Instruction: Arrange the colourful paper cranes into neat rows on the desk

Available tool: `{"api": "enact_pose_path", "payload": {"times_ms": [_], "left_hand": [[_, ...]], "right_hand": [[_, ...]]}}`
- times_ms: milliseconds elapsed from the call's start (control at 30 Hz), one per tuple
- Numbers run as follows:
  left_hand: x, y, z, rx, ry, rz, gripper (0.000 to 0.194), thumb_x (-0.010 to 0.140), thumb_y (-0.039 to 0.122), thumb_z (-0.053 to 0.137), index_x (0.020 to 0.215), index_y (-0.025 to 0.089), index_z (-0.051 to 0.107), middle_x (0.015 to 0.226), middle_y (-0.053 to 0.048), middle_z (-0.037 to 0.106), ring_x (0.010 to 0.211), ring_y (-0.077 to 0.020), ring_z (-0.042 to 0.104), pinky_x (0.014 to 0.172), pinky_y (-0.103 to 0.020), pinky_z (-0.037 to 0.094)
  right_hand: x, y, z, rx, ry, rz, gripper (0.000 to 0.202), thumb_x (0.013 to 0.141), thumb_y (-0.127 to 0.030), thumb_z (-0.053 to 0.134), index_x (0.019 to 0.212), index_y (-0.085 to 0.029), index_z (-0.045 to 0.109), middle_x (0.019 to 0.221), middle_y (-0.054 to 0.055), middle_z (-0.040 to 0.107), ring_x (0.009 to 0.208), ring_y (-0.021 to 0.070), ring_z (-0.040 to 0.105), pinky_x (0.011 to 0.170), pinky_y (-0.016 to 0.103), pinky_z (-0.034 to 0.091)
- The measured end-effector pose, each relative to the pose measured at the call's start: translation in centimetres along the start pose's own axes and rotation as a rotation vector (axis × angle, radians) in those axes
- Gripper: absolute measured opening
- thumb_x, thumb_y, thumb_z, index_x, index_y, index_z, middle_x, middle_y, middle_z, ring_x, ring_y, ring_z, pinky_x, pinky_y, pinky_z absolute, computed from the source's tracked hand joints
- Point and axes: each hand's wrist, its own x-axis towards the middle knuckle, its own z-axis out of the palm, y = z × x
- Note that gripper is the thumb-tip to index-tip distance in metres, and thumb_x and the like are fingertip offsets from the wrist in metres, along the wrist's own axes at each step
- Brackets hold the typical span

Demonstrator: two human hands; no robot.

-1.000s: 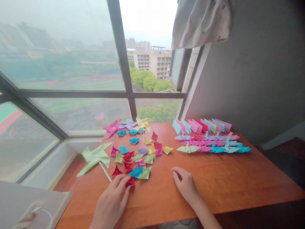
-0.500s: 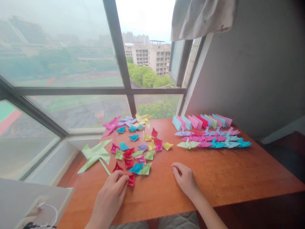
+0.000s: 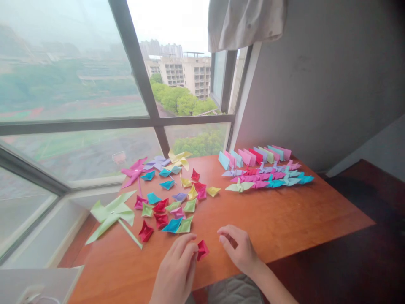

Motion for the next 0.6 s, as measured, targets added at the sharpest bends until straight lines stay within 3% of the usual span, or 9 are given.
{"api": "enact_pose_path", "payload": {"times_ms": [167, 367, 500, 600], "left_hand": [[2.0, 1.3, 2.7, -0.069, -0.052, 0.049, 0.017, 0.093, 0.012, 0.043, 0.092, 0.022, 0.058, 0.112, -0.01, 0.065, 0.103, -0.0238, 0.064, 0.085, -0.037, 0.057], [2.9, 1.6, 3.7, -0.1, -0.075, 0.095, 0.018, 0.092, 0.012, 0.044, 0.089, 0.022, 0.059, 0.114, -0.01, 0.065, 0.103, -0.024, 0.065, 0.084, -0.037, 0.058], [2.5, 1.0, 3.9, -0.128, -0.021, 0.068, 0.017, 0.092, 0.014, 0.046, 0.097, 0.022, 0.06, 0.122, -0.011, 0.062, 0.11, -0.0244, 0.062, 0.089, -0.037, 0.056], [1.9, 0.4, 4.1, -0.18, 0.001, 0.0, 0.019, 0.093, 0.015, 0.046, 0.103, 0.022, 0.06, 0.112, -0.011, 0.065, 0.102, -0.0221, 0.065, 0.086, -0.034, 0.055]], "right_hand": [[-2.0, -1.4, -0.4, -0.138, -0.095, -0.079, 0.017, 0.094, -0.03, 0.052, 0.101, -0.022, 0.065, 0.081, 0.003, 0.067, 0.072, 0.0149, 0.061, 0.067, 0.025, 0.048], [-2.9, -1.3, -0.8, -0.347, -0.164, -0.173, 0.021, 0.096, -0.022, 0.046, 0.098, -0.024, 0.067, 0.084, 0.004, 0.067, 0.078, 0.0166, 0.061, 0.072, 0.027, 0.047], [-2.9, -0.5, -1.3, -0.41, -0.131, -0.18, 0.024, 0.097, -0.02, 0.044, 0.093, -0.023, 0.068, 0.081, 0.005, 0.067, 0.076, 0.0165, 0.06, 0.07, 0.028, 0.047], [-2.2, 1.2, -2.9, -0.433, -0.009, -0.154, 0.024, 0.097, -0.02, 0.045, 0.091, -0.023, 0.068, 0.082, 0.005, 0.067, 0.078, 0.0172, 0.062, 0.072, 0.029, 0.048]]}}
